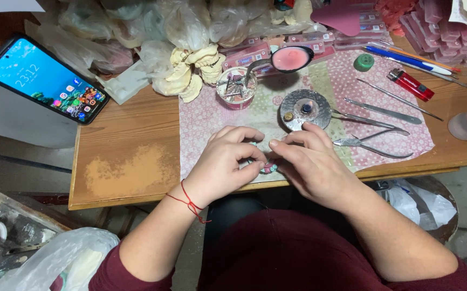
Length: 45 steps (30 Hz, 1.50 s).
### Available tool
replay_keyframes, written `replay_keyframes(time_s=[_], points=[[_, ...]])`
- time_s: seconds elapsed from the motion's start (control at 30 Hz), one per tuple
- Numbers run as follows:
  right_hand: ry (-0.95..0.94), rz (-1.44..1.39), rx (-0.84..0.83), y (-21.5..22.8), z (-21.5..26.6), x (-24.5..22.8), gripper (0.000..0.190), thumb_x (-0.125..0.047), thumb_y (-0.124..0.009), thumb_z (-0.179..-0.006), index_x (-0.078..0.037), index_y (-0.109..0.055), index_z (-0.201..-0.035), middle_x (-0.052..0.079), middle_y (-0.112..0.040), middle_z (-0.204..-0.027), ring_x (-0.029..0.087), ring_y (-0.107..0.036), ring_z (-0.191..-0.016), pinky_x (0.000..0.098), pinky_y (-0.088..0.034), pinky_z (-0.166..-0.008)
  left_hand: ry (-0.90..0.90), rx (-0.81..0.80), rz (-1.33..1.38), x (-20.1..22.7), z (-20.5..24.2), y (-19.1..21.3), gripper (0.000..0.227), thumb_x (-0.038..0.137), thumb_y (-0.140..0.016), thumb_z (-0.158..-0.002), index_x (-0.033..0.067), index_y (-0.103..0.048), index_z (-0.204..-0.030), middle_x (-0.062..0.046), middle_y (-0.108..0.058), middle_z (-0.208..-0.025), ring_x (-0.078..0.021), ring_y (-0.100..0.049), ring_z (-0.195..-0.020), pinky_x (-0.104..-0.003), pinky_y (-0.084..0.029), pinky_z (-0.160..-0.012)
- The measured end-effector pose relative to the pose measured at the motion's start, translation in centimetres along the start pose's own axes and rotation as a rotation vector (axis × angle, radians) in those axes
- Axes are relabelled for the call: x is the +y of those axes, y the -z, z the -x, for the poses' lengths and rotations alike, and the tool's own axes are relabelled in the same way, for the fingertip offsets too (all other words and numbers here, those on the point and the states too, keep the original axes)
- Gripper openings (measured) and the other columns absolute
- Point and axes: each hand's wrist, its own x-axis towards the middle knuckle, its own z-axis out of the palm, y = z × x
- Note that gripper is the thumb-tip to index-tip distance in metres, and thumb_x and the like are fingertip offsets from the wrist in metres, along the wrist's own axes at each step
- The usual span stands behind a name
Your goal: The person works on a dental prosthetic mold, using a metal tool to shape and smooth the pink material. They also use pliers to cut a small piece of wire and apply a liquid from a bottle to the mold.
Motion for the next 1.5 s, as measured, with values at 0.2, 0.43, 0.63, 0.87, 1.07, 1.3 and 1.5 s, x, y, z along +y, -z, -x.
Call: replay_keyframes(time_s=[0.2,0.43,0.63,0.87,1.07,1.3,1.5], points=[[0.008,-0.03,0.037,0.0,0.2,0.1,0.059,0.0,-0.073,-0.087,-0.005,-0.058,-0.144,-0.001,-0.075,-0.1,0.026,-0.064,-0.103,0.0585,-0.037,-0.111,0.002,0.02,0.012,0.0,-0.4,-0.7,0.006,0.018,-0.069,-0.083,0.0199,-0.075,-0.085,-0.004,-0.07,-0.117,-0.0313,-0.064,-0.111,-0.046,-0.049,-0.093],[0.008,-0.067,0.05,0.3,-0.2,-0.1,0.06,0.0,-0.072,-0.088,-0.005,-0.057,-0.145,0.0,-0.076,-0.099,0.027,-0.065,-0.102,0.0594,-0.038,-0.11,-0.125,0.015,-0.163,1.6,1.0,0.7,0.017,0.026,-0.075,-0.081,0.0196,-0.075,-0.097,-0.006,-0.066,-0.124,-0.0324,-0.058,-0.121,-0.047,-0.043,-0.098],[0.007,-0.073,0.044,0.4,-0.2,-0.3,0.064,-0.002,-0.076,-0.085,-0.004,-0.055,-0.146,0.002,-0.076,-0.103,0.03,-0.065,-0.105,0.062,-0.039,-0.109,-0.112,0.008,-0.127,1.5,1.7,-0.2,0.024,0.022,-0.081,-0.082,0.0168,-0.073,-0.105,-0.006,-0.065,-0.126,-0.0319,-0.055,-0.124,-0.049,-0.041,-0.102],[-0.005,-0.075,0.054,0.3,0.0,-0.1,0.066,-0.006,-0.076,-0.085,-0.002,-0.053,-0.147,0.008,-0.075,-0.105,0.033,-0.065,-0.106,0.0621,-0.04,-0.109,-0.118,0.085,-0.124,1.1,1.7,-0.9,0.018,0.02,-0.078,-0.086,0.0203,-0.075,-0.104,-0.004,-0.065,-0.127,-0.0313,-0.055,-0.125,-0.049,-0.042,-0.103],[0.001,-0.075,0.058,0.2,0.0,0.0,0.066,-0.007,-0.076,-0.086,-0.001,-0.052,-0.147,0.009,-0.075,-0.105,0.033,-0.065,-0.106,0.0623,-0.04,-0.108,-0.136,0.124,-0.167,1.1,2.1,-1.2,0.019,0.02,-0.077,-0.088,0.0216,-0.075,-0.106,-0.004,-0.064,-0.13,-0.0311,-0.055,-0.127,-0.048,-0.042,-0.103],[0.015,-0.083,0.096,0.2,0.2,0.1,0.064,-0.01,-0.077,-0.086,0.0,-0.054,-0.145,0.014,-0.071,-0.106,0.037,-0.066,-0.105,0.0636,-0.044,-0.105,-0.125,0.108,-0.15,0.9,2.0,-1.4,0.024,0.019,-0.079,-0.085,0.0224,-0.075,-0.109,-0.004,-0.064,-0.13,-0.0318,-0.055,-0.126,-0.048,-0.042,-0.103],[-0.002,-0.127,0.139,0.0,0.7,0.7,0.064,-0.006,-0.079,-0.084,0.003,-0.053,-0.142,0.017,-0.071,-0.106,0.04,-0.067,-0.104,0.0658,-0.048,-0.101,-0.013,0.096,-0.055,2.0,2.1,-0.6,0.061,0.027,-0.085,-0.079,0.0134,-0.063,-0.134,-0.015,-0.06,-0.137,-0.0402,-0.052,-0.129,-0.054,-0.04,-0.105]])
